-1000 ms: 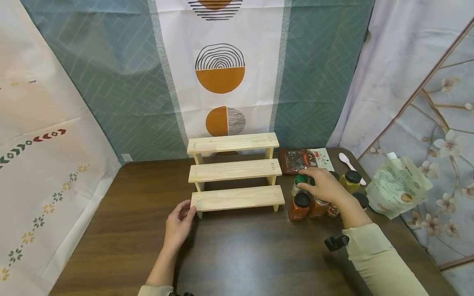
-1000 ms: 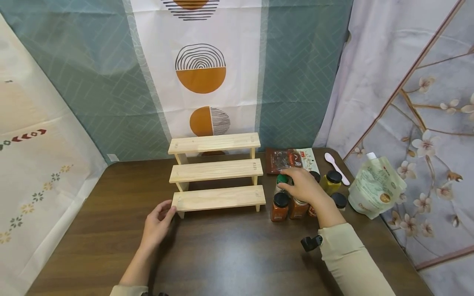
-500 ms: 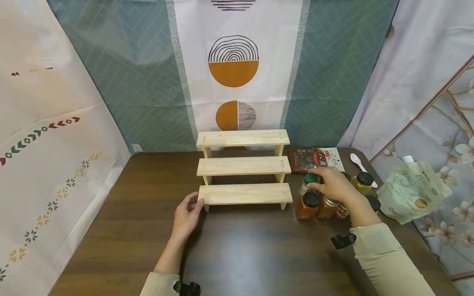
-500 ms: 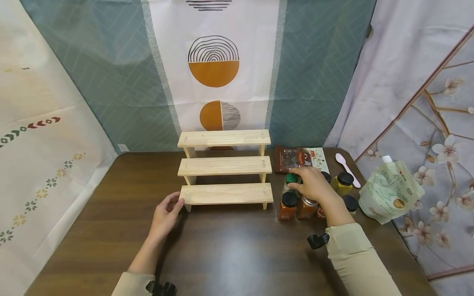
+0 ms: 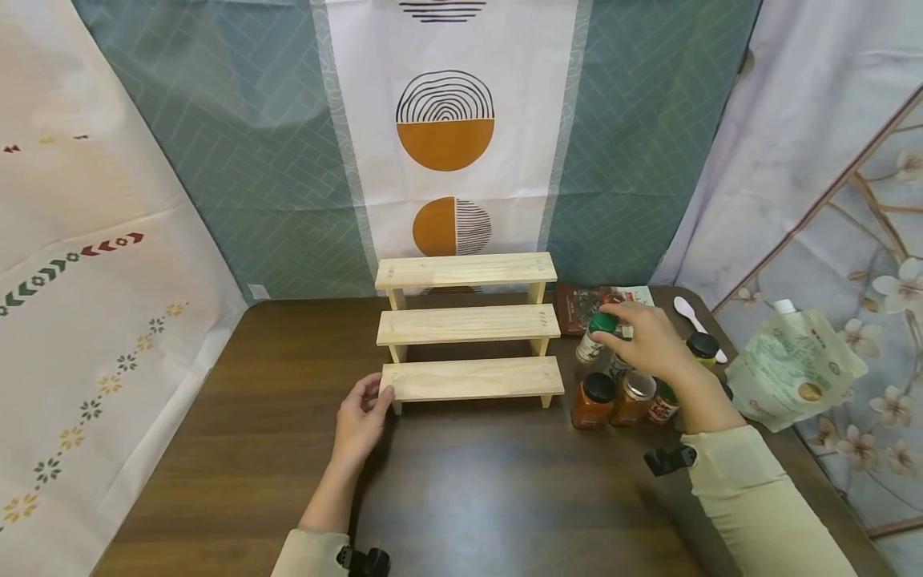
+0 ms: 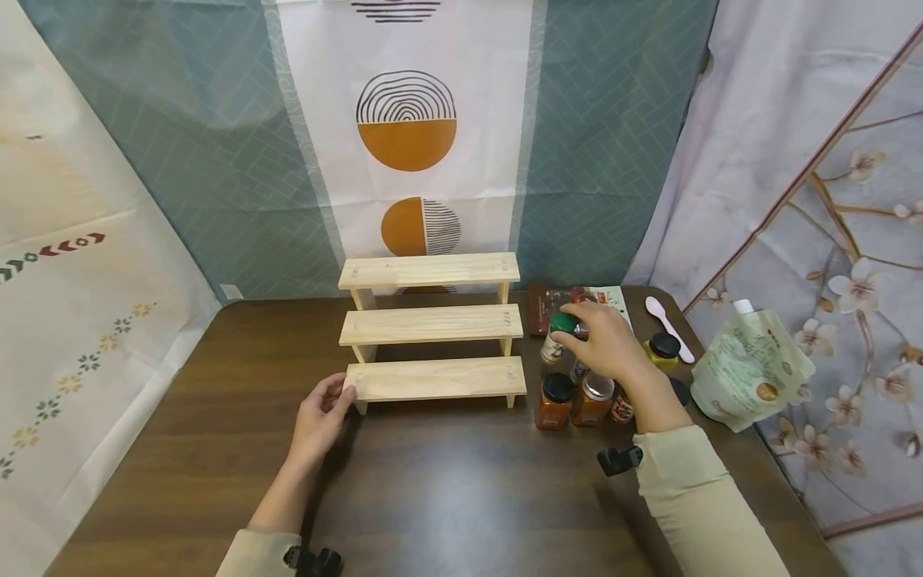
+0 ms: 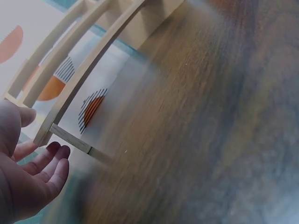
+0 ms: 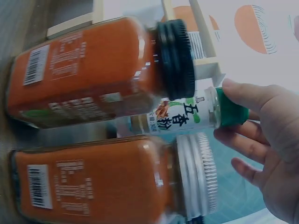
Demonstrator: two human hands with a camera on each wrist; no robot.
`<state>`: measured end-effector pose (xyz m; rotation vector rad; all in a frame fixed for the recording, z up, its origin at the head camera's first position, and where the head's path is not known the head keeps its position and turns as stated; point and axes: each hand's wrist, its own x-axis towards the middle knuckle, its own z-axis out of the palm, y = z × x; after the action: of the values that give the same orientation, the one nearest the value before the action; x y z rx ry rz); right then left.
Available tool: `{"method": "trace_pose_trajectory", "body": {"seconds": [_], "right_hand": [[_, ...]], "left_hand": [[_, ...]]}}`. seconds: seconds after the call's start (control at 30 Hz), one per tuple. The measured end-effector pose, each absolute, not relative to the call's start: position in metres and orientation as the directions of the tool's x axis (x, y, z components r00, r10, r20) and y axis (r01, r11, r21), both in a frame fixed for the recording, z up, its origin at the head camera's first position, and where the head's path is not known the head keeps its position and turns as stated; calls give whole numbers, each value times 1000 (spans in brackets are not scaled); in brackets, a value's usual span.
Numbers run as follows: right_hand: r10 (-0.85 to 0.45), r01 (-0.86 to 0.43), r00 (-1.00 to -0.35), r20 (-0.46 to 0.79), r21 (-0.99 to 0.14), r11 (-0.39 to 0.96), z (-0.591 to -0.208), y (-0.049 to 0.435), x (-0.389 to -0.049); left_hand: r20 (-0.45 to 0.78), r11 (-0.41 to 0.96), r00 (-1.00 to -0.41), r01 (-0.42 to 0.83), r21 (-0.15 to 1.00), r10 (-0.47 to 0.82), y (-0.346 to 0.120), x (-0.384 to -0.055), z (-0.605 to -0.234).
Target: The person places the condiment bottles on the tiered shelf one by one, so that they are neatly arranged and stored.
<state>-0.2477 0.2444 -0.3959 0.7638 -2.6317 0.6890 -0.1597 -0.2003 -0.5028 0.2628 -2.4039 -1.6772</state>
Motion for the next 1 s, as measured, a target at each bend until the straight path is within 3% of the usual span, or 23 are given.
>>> {"method": "trace_pose_trajectory", "body": {"seconds": [0.47,0.8,1.0], "right_hand": [[-373,-578,-783,498,-360,732,-370,235,-254],[-350,-622,-742,572,-392,677,-347,219,-261],[-320,-597,-765,558,-432,676,-333,206,-265]], "left_hand": [[37,305,-946,-66,950,-321,-198,-171,-505],[-26,131,-942,-74,989,-335,-199,-177,-507],[-22,112,-940,-64,992,-339,-198,-178,-509]]}}
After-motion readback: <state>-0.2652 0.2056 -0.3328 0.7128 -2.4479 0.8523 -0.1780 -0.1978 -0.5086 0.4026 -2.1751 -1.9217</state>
